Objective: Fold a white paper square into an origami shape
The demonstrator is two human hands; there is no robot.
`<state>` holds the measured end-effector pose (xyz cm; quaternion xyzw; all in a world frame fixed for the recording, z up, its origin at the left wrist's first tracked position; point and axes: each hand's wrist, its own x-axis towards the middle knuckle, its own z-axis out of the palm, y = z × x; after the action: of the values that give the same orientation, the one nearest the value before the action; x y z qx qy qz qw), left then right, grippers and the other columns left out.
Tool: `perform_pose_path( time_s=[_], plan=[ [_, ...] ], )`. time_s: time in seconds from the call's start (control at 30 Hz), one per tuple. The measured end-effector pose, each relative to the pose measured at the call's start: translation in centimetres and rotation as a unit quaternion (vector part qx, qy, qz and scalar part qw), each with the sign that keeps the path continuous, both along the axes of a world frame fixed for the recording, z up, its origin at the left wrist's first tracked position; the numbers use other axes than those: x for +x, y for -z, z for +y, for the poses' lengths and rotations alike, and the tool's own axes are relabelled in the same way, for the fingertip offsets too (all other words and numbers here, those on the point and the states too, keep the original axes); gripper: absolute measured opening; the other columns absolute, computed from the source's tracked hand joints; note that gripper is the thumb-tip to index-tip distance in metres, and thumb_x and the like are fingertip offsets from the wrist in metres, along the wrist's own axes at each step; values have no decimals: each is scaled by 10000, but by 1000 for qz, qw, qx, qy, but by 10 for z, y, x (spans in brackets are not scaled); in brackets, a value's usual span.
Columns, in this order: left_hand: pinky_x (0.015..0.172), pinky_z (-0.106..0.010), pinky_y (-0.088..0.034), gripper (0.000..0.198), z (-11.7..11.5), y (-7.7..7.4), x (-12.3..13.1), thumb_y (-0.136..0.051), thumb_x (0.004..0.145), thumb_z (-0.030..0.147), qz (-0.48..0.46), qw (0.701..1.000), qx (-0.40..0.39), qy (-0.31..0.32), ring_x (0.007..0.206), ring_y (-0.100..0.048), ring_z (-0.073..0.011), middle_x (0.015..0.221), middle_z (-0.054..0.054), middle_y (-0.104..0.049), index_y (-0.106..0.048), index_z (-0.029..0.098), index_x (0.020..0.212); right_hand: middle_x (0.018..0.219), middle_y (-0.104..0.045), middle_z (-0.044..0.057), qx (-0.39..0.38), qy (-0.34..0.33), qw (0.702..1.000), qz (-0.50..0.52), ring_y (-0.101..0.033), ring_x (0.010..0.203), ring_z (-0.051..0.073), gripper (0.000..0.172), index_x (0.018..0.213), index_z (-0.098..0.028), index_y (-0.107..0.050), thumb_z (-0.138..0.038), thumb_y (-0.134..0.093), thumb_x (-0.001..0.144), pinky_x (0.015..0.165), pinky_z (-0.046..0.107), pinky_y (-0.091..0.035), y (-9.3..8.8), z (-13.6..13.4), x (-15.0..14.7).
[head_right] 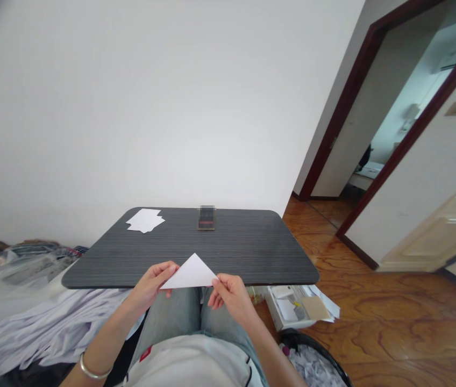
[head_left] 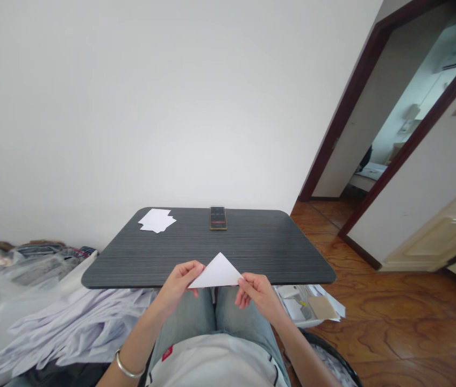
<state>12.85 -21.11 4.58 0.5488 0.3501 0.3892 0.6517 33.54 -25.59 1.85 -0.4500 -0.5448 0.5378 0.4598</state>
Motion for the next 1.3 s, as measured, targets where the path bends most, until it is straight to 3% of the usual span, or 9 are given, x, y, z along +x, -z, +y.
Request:
perform_pose_path(
  time_s=[0.3, 0.47, 0.57, 0.67, 0.8, 0.93, 1.1, 1.2, 1.3],
  plan=[
    [405, -174, -366, 289, 0, 4, 0, -575, 728, 414, 9, 1000, -21, 6, 436, -427, -71, 516, 28, -503, -590, 129, 686, 489, -622, 23, 2, 2, 1000, -3, -528, 374, 95, 397, 629, -146, -513, -515, -479, 773, 398, 192, -394, 1, 0, 1],
    [451, -176, -347, 278, 4, 12, -3, -621, 697, 348, 50, 998, 31, 27, 489, -493, -84, 634, -10, -600, -595, 130, 866, 495, -622, 22, -4, 3, 1000, 1, -527, 377, 101, 394, 646, -146, -521, -521, -486, 762, 408, 205, -406, 0, 0, 0],
    [484, -180, -344, 237, 4, 14, -1, -648, 660, 311, 82, 993, 62, 62, 521, -510, -95, 633, -20, -605, -583, 119, 783, 492, -615, 20, -4, 4, 1000, 2, -518, 372, 99, 381, 676, -140, -532, -507, -486, 766, 406, 204, -394, -2, -1, -2],
    [480, -181, -339, 192, 3, 15, 1, -602, 689, 314, 137, 983, 121, -2, 525, -496, -102, 584, 2, -566, -531, 138, 657, 515, -609, -6, 12, 25, 1000, 6, -489, 353, 93, 358, 935, -136, -534, -457, -492, 782, 385, 198, -367, -7, -2, -2],
    [475, -187, -346, 164, 1, 14, 1, -520, 748, 321, 237, 931, 241, -138, 568, -510, -127, 611, 5, -562, -539, 171, 686, 630, -605, -17, 66, 54, 996, -5, -499, 402, 86, 443, 1212, -184, -377, -363, -472, 818, 418, 201, -387, -14, -7, -2],
    [494, -201, -364, 156, -6, 10, 5, -489, 772, 311, 293, 895, 307, -139, 534, -508, -129, 618, 5, -575, -571, 195, 708, 802, -593, 16, 126, 9, 989, -78, -573, 533, 101, 379, 1208, -227, -401, -293, -444, 838, 485, 214, -435, -17, -12, -5],
    [523, -202, -369, 144, -14, 8, 13, -475, 781, 284, 311, 875, 347, -131, 546, -503, -128, 638, 3, -570, -586, 210, 729, 874, -578, 26, 185, -11, 971, -150, -598, 587, 105, 303, 1149, -241, -455, -228, -401, 851, 561, 228, -469, -17, -16, -10],
    [538, -205, -376, 141, -16, 8, 14, -474, 781, 280, 307, 879, 342, -129, 569, -514, -133, 655, -2, -578, -585, 210, 728, 851, -583, 24, 191, 10, 966, -174, -601, 570, 107, 237, 1054, -224, -493, -193, -414, 832, 555, 222, -466, -15, -15, -10],
    [525, -210, -380, 135, -17, 8, 14, -498, 764, 297, 276, 901, 304, -141, 549, -510, -133, 653, -5, -587, -577, 204, 708, 766, -605, 11, 217, 30, 950, -220, -583, 552, 119, 221, 952, -220, -542, -125, -454, 773, 537, 219, -444, -10, -12, -10]
  ],
)
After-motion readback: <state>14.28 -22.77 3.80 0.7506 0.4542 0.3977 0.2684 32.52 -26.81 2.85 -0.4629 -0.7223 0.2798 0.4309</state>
